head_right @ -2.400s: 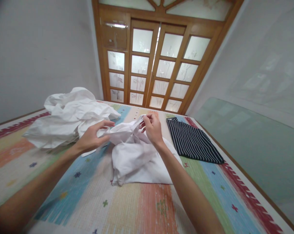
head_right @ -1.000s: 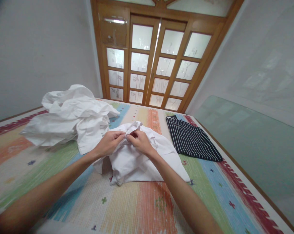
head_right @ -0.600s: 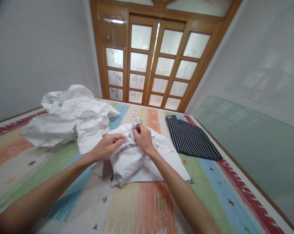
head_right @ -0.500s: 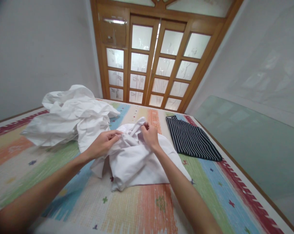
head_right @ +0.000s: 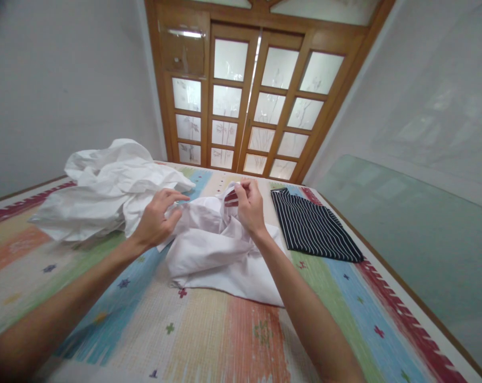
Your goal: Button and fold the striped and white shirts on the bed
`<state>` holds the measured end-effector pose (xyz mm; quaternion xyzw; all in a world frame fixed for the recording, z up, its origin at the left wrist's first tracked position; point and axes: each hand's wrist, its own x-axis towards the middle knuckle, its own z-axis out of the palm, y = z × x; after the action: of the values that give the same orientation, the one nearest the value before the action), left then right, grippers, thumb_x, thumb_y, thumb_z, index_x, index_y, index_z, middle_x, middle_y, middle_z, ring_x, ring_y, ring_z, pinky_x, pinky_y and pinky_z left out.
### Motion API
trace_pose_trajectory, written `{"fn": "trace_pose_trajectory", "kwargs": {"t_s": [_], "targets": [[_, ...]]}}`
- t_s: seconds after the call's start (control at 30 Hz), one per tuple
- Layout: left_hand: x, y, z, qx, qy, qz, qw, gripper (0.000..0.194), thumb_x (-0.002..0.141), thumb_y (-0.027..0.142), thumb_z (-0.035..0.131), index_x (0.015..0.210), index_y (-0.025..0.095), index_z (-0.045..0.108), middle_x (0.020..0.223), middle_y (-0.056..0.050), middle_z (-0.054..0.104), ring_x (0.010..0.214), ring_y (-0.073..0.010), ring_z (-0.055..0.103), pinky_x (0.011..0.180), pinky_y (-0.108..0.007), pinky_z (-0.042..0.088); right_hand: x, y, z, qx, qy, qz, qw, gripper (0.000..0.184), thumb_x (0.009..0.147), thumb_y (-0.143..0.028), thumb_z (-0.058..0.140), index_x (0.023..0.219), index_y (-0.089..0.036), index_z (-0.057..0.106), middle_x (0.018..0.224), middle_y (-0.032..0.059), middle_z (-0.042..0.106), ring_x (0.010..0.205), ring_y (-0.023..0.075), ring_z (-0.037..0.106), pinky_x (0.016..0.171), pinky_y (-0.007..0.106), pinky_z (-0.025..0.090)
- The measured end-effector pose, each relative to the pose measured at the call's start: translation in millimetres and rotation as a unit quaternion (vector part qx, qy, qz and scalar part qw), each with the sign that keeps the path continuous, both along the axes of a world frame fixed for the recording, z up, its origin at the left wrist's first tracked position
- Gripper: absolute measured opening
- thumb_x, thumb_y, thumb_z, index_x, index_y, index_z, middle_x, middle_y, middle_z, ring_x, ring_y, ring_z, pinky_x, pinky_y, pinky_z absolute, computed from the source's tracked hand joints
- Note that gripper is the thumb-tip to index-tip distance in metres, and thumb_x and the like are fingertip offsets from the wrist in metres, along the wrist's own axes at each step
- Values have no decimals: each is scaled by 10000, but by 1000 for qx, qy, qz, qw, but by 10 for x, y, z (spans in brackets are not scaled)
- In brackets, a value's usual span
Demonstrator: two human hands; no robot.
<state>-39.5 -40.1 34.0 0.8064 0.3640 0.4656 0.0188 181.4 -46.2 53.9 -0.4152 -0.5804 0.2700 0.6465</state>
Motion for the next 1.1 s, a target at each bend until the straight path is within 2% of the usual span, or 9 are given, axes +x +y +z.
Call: {"fn": "trace_pose_trajectory", "kwargs": {"t_s": [0.13,0.27,0.37,0.47,0.57,0.67,0.8,0.97,1.1], "targets": [[167,-33,-49,-11,86,-91,992,255,858,254,549,1078,159,637,1108,-101,642,1075,-237,557,999,-413,397,-126,-81,8,1,-15,46,999,239,894,-465,486,852,-238,424,739,-29,579,680,125,623,610,268,555],[386,4,-79,-13,141,-110,984,244,813,324,639,1001,170,662,1080,-120,665,1061,-275,573,974,-455,405,-188,-119,20,5,-32,74,997,261,895,-494,495,875,-239,443,773,-27,577,714,122,612,646,271,557],[466,98,-79,-92,145,-128,977,137,818,256,604,881,174,695,906,-91,707,873,-232,634,824,-361,472,-171,-122,-40,3,-41,81,996,266,906,-504,481,898,-239,458,790,-20,588,732,128,609,653,274,553],[463,196,-89,-178,109,-177,962,181,837,226,548,830,175,722,823,-60,735,770,-194,657,746,-298,475,-93,-108,-168,-9,-115,104,988,267,926,-478,454,880,-222,512,826,4,605,756,144,607,660,281,531],[417,267,-104,-215,27,-176,960,226,846,300,544,840,179,735,869,-48,753,808,-192,665,762,-283,473,9,-103,-298,-18,-276,84,957,260,925,-414,481,829,-196,584,850,34,617,781,159,588,695,284,484],[357,331,-106,-238,-58,-143,959,265,817,386,581,805,171,734,882,-48,752,830,-201,658,767,-281,474,99,-123,-371,-23,-404,33,914,219,920,-371,506,972,-191,619,918,50,644,795,163,579,729,282,438],[284,438,-96,-245,-183,-108,946,280,773,432,639,768,165,725,835,-34,734,788,-182,636,738,-263,469,188,-148,-399,-62,-538,27,840,296,924,-416,524,1140,-234,613,928,54,690,802,190,608,700,274,394],[260,550,-45,-256,-304,-116,910,256,725,413,701,786,167,728,678,-1,672,639,-143,593,554,-224,431,230,-121,-422,-107,-606,-4,788,232,906,-404,561,1027,-238,670,833,75,710,746,222,631,619,272,351],[259,616,135,-242,-425,-125,863,246,676,396,744,771,172,712,656,8,656,599,-119,586,513,-203,423,213,-112,-419,-131,-637,-28,759,172,906,-293,531,902,-222,688,824,106,706,763,248,643,636,292,373]]}}
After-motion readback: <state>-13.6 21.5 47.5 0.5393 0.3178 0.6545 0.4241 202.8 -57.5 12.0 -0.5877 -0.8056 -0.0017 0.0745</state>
